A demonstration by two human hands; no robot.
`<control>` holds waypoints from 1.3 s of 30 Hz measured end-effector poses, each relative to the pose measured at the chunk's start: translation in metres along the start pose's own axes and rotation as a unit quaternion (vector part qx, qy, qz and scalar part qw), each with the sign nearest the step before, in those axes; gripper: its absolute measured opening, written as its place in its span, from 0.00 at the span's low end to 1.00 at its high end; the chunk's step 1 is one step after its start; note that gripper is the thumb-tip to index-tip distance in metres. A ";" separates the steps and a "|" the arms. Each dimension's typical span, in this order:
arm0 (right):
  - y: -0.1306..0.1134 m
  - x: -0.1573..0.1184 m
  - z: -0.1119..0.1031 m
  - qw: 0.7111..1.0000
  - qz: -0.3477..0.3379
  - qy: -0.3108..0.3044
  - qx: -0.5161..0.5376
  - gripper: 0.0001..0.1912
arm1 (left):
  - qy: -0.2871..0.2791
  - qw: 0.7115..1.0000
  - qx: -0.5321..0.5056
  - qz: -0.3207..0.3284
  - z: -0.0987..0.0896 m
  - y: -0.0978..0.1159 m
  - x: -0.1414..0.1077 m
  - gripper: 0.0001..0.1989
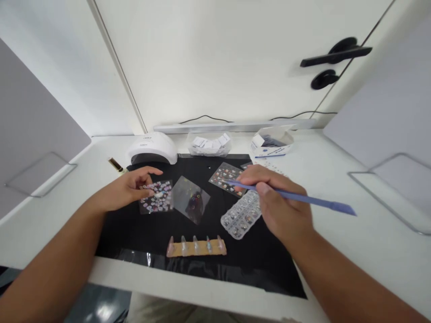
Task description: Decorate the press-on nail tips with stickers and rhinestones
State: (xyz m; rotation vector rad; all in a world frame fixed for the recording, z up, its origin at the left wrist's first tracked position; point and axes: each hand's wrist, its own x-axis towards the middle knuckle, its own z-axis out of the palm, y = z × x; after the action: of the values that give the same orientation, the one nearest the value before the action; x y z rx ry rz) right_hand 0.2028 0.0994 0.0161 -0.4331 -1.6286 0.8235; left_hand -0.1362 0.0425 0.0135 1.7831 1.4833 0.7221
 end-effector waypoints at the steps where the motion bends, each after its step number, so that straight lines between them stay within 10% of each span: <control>1: -0.007 0.000 0.005 1.000 -0.013 -0.010 0.005 0.09 | 0.030 0.999 -0.023 0.006 -0.004 -0.001 0.000 0.22; 6: -0.030 0.001 0.030 0.992 -0.074 -0.092 0.034 0.10 | 0.128 0.980 -0.141 0.057 -0.005 0.005 -0.005 0.18; 13: -0.026 -0.013 0.054 0.973 -0.026 -0.197 0.117 0.13 | 0.081 0.959 -0.247 0.108 0.030 0.028 -0.013 0.15; 22: -0.013 -0.037 0.064 0.983 -0.033 -0.129 0.130 0.14 | 0.014 0.947 -0.303 0.110 0.060 0.028 -0.020 0.02; 27: -0.014 -0.042 0.063 0.988 -0.034 -0.095 0.120 0.14 | 0.041 0.941 -0.307 0.139 0.069 0.035 -0.020 0.19; 39: -0.013 -0.048 0.063 0.991 -0.033 -0.100 0.081 0.15 | 0.041 0.920 -0.375 0.103 0.072 0.047 -0.025 0.18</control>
State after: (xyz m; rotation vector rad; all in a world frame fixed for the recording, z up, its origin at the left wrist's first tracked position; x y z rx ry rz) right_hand 0.1558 0.0409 -0.0110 -0.1852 -1.7339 0.9647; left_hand -0.0564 0.0020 0.0085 1.3145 0.8734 1.2794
